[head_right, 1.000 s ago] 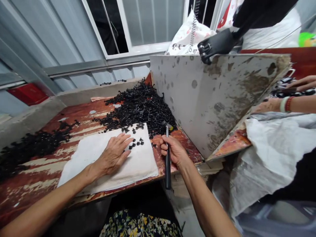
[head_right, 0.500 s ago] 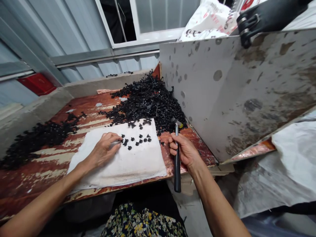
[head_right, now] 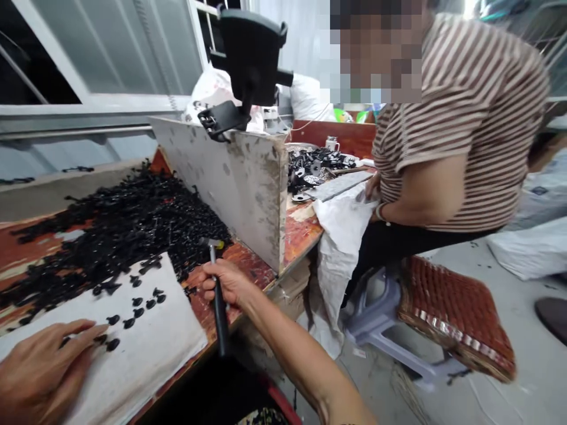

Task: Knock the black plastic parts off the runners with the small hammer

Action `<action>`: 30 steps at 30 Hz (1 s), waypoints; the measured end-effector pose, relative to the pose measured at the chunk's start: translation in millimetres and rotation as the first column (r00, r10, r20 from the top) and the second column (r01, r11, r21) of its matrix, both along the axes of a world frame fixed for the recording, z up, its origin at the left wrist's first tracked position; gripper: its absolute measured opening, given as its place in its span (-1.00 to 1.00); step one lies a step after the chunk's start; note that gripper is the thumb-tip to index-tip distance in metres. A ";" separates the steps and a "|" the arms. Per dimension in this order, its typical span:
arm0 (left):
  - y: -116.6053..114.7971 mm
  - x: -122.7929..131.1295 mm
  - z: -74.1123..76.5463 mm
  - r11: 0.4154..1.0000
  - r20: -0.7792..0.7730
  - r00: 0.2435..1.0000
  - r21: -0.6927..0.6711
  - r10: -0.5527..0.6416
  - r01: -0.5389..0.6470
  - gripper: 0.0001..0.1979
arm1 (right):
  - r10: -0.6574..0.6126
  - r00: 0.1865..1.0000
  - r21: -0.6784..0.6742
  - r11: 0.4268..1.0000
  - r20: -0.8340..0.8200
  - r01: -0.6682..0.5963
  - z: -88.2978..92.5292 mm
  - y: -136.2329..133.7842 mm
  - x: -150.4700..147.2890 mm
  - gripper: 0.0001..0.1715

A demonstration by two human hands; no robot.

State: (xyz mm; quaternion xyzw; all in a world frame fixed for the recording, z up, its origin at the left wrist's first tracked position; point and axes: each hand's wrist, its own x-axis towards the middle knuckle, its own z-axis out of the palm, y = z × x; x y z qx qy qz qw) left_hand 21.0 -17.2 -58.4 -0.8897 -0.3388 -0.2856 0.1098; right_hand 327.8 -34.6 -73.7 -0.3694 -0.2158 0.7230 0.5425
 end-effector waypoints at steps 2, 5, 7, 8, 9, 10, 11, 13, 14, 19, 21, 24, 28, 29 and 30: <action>-2.8 -6.5 8.4 1.000 0.027 1.000 0.010 0.004 -0.004 -0.75 | 0.023 1.000 -0.001 1.000 -0.019 -0.023 0.3 -5.2 -1.4 -0.61; -12.2 -13.4 22.2 0.984 -0.037 0.986 -0.066 0.161 -0.163 -0.75 | 0.076 0.995 0.008 0.997 -0.063 -0.075 -3.3 -11.9 -3.1 -0.62; -15.3 -15.2 25.3 0.970 -0.090 0.973 -0.109 0.210 -0.219 -0.72 | 0.110 0.989 0.028 0.994 -0.096 -0.108 -8.0 -11.2 -1.8 -0.65; -15.5 -15.7 24.6 0.962 -0.104 0.966 -0.112 0.238 -0.249 -0.71 | 0.124 0.986 0.040 0.992 -0.111 -0.120 -10.5 -9.6 -0.6 -0.67; -15.2 -16.1 22.8 0.955 -0.123 0.958 -0.120 0.258 -0.272 -0.70 | 0.138 0.983 0.049 0.990 -0.123 -0.133 -12.7 -7.8 0.6 -0.72; -14.8 -16.3 20.5 0.948 -0.133 0.952 -0.130 0.275 -0.292 -0.70 | 0.145 0.980 0.060 0.989 -0.134 -0.138 -14.3 -6.3 1.7 -0.76; -14.6 -16.4 18.1 0.943 -0.136 0.949 -0.135 0.286 -0.304 -0.69 | 0.152 0.978 0.066 0.987 -0.142 -0.143 -15.1 -5.5 2.4 -0.82; -15.0 -16.4 14.2 0.939 -0.132 0.947 -0.146 0.294 -0.312 -0.69 | 0.153 0.977 0.071 0.987 -0.148 -0.144 -14.1 -5.8 2.7 -0.89; -15.6 -16.4 12.9 0.940 -0.125 0.948 -0.149 0.291 -0.308 -0.70 | 0.149 0.978 0.071 0.988 -0.147 -0.140 -12.7 -6.5 2.3 -0.88; -18.6 -16.7 11.3 0.949 -0.089 0.964 -0.174 0.249 -0.261 -0.74 | 0.119 0.984 0.054 0.992 -0.133 -0.113 -4.4 -8.5 -1.8 -0.79; -19.6 -16.6 11.1 0.949 -0.072 0.971 -0.205 0.230 -0.240 -0.74 | 0.113 0.985 0.047 0.993 -0.129 -0.108 -3.0 -8.4 -2.5 -0.79; -18.9 -16.0 10.7 0.932 -0.028 0.969 -0.269 0.246 -0.244 -0.78 | 0.108 0.986 0.044 0.994 -0.125 -0.103 -2.8 -8.7 -2.4 -0.78; -14.1 -16.0 11.5 0.878 0.039 0.948 -0.390 0.317 -0.278 -0.81 | 0.106 0.987 0.046 0.994 -0.122 -0.101 -3.0 -9.4 -2.2 -0.77; -13.2 -16.1 12.2 0.863 0.051 0.941 -0.418 0.334 -0.283 -0.81 | 0.107 0.987 0.044 0.994 -0.121 -0.103 -2.9 -9.5 -2.3 -0.77; -12.7 -16.3 13.1 0.847 0.062 0.934 -0.445 0.352 -0.290 -0.81 | 0.108 0.987 0.043 0.994 -0.119 -0.103 -2.8 -9.5 -2.4 -0.76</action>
